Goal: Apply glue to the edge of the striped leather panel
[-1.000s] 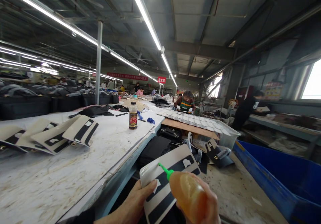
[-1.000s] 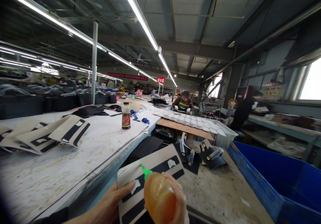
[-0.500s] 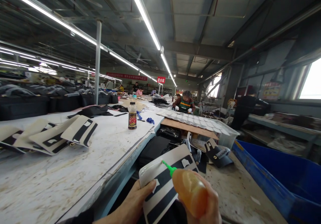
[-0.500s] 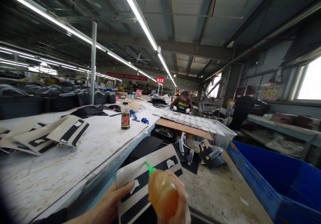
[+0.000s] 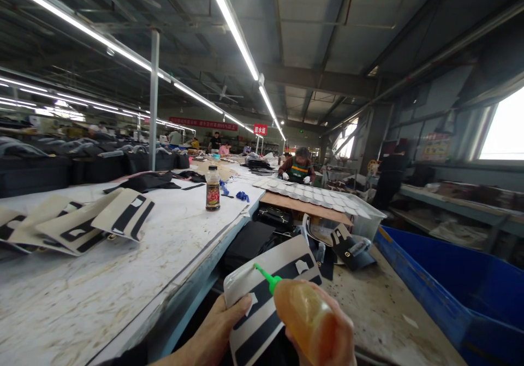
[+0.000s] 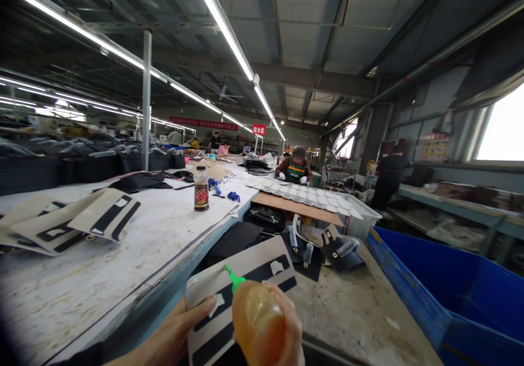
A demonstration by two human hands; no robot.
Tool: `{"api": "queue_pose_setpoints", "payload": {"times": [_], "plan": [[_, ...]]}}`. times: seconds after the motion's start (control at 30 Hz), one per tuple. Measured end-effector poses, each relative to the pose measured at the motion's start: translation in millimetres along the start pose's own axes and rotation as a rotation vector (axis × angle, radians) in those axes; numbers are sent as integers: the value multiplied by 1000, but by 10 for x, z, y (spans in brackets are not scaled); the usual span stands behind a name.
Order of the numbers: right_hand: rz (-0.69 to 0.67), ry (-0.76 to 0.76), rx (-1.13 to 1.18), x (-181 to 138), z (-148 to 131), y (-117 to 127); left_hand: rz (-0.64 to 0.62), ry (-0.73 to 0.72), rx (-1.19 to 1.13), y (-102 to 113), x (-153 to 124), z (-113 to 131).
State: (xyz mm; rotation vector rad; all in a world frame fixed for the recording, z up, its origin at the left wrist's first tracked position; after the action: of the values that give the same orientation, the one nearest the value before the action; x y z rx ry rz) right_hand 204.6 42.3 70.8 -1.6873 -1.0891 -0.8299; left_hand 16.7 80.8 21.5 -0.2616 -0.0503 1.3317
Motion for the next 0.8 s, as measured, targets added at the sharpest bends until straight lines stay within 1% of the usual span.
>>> {"api": "queue_pose_setpoints", "payload": {"times": [0.07, 0.13, 0.2, 0.3, 0.37, 0.4, 0.47, 0.53, 0.6, 0.63, 0.7, 0.8], "plan": [[27, -32, 32, -3, -3, 11, -23, -29, 2, -6, 7, 5], [10, -63, 47, -10, -38, -50, 14, -21, 36, 34, 5, 5], [34, -128, 47, -12, -22, -64, 47, -3, 64, 64, -5, 12], [165, -235, 33, 9, 82, 82, 53, 28, 65, 52, -26, 26], [257, -313, 46, 23, 183, 225, 108, 67, 95, 91, -48, 13], [280, -348, 61, 28, 227, 276, 130, 91, 106, 107, -59, -5], [279, -377, 44, 41, 249, 329, 126, 118, 104, 106, -65, -44], [238, -352, -23, 49, 191, 318, 72, 105, 78, 72, -48, -67], [195, -324, -61, 39, 127, 257, 20, 77, 65, 45, -25, -69], [187, -331, -29, 27, 123, 223, 11, 67, 67, 42, -18, -63], [231, -381, 105, -4, 169, 199, 22, 61, 80, 41, -20, -36], [355, -477, 260, -49, 291, 254, 114, 93, 112, 72, -72, 11]]}}
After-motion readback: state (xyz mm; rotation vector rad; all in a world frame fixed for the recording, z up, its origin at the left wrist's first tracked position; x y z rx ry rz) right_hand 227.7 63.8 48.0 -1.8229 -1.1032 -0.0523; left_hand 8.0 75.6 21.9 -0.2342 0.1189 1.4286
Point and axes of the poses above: each hand's wrist, its own x-axis towards the middle knuckle, its own y-axis out of the back of the hand, z = x × y, the point moved 10 cm from there along x, towards the middle knuckle, and after that the axes turned 15 degrees about x, right-handed, at the moved point
